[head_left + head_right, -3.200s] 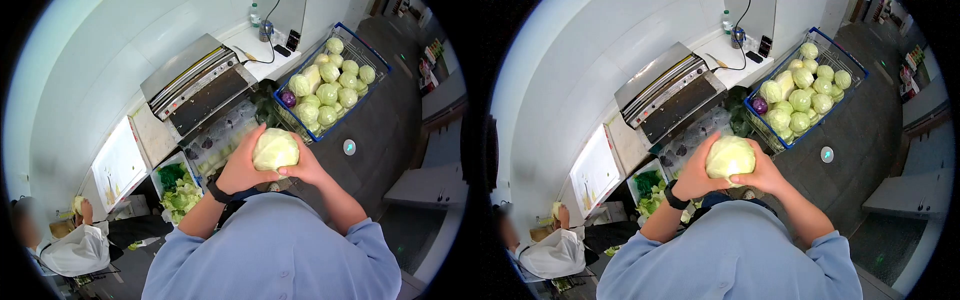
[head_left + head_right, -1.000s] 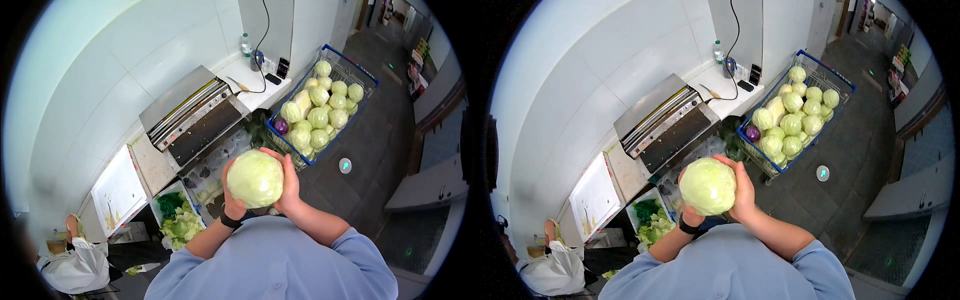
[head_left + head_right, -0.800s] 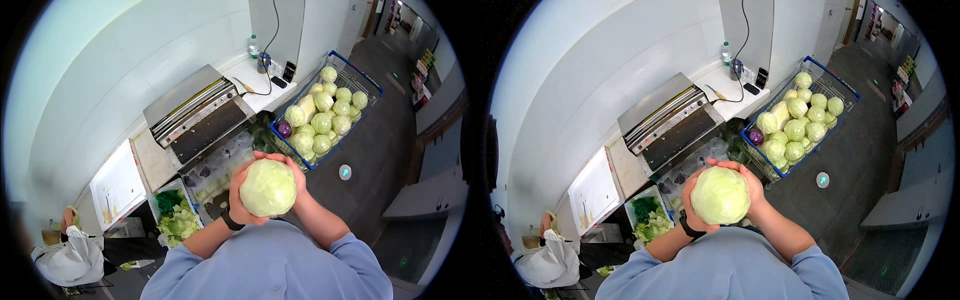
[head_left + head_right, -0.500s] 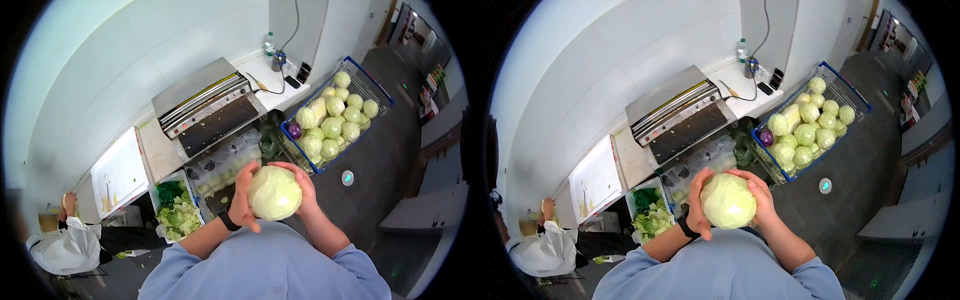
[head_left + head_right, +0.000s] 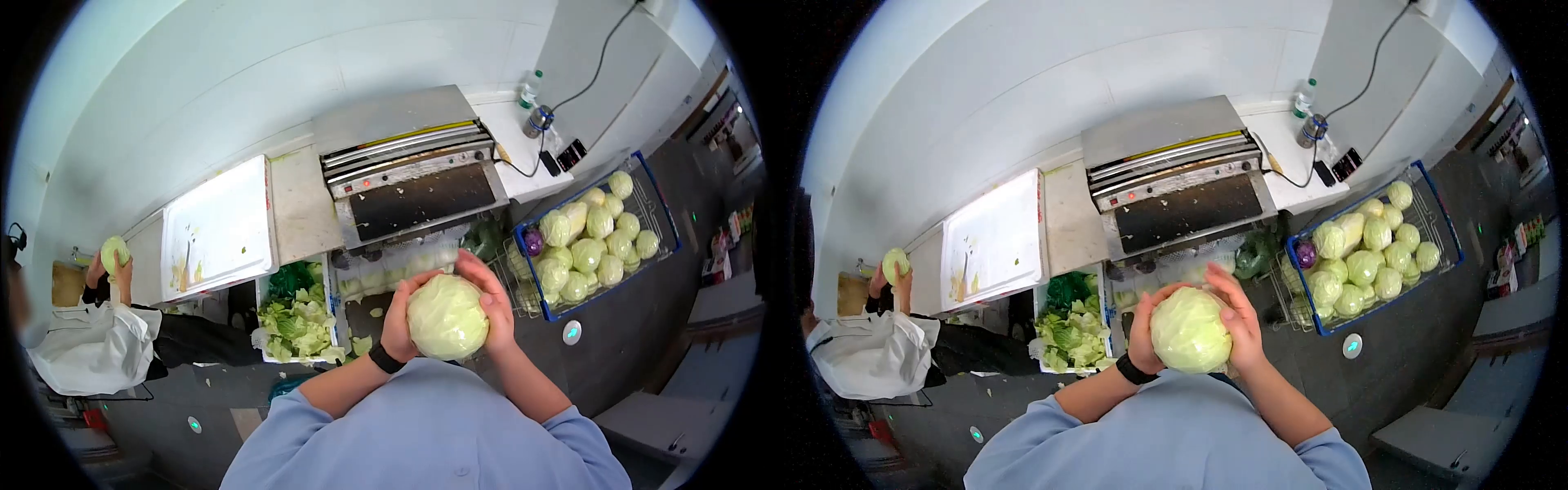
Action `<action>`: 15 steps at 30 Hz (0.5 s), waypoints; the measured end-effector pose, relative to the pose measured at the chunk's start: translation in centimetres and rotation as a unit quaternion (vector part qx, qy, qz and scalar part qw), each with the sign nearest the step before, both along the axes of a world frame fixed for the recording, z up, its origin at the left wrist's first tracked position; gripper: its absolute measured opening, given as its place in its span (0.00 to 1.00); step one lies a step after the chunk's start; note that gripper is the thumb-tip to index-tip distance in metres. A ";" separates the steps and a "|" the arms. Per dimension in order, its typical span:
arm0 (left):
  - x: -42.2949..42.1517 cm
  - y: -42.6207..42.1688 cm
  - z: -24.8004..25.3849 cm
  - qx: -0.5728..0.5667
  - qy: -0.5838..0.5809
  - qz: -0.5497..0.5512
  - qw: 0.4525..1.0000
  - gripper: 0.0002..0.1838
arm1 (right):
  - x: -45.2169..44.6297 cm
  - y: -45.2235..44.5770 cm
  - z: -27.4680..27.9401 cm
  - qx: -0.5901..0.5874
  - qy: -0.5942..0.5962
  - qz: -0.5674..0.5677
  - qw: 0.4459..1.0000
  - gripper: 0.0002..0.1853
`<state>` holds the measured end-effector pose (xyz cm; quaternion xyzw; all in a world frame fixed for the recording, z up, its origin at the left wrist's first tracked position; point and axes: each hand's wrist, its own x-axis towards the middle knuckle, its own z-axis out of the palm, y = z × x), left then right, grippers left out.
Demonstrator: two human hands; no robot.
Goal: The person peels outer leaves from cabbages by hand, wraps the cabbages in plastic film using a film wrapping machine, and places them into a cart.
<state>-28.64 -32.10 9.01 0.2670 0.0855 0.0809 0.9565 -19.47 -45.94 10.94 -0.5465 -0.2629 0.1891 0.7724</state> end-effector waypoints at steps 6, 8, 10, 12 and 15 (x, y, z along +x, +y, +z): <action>0.4 3.8 0.0 -0.025 0.045 0.036 0.998 0.24 | 1.4 3.8 0.9 -0.040 0.090 0.134 0.986 0.35; 0.8 5.3 -1.0 -0.041 0.061 0.017 0.997 0.23 | 2.3 4.7 -0.2 -0.091 0.041 0.132 0.986 0.35; 0.8 6.7 -1.9 -0.058 0.098 -0.011 0.993 0.22 | 2.2 5.8 -0.3 -0.093 0.041 0.133 0.986 0.31; 0.7 7.8 -1.9 -0.041 0.098 -0.015 0.994 0.21 | 2.1 7.1 -0.6 -0.083 0.032 0.141 0.986 0.29; 0.9 9.0 -1.9 -0.030 0.098 -0.021 0.995 0.21 | 2.1 8.3 -0.8 -0.059 0.023 0.158 0.985 0.28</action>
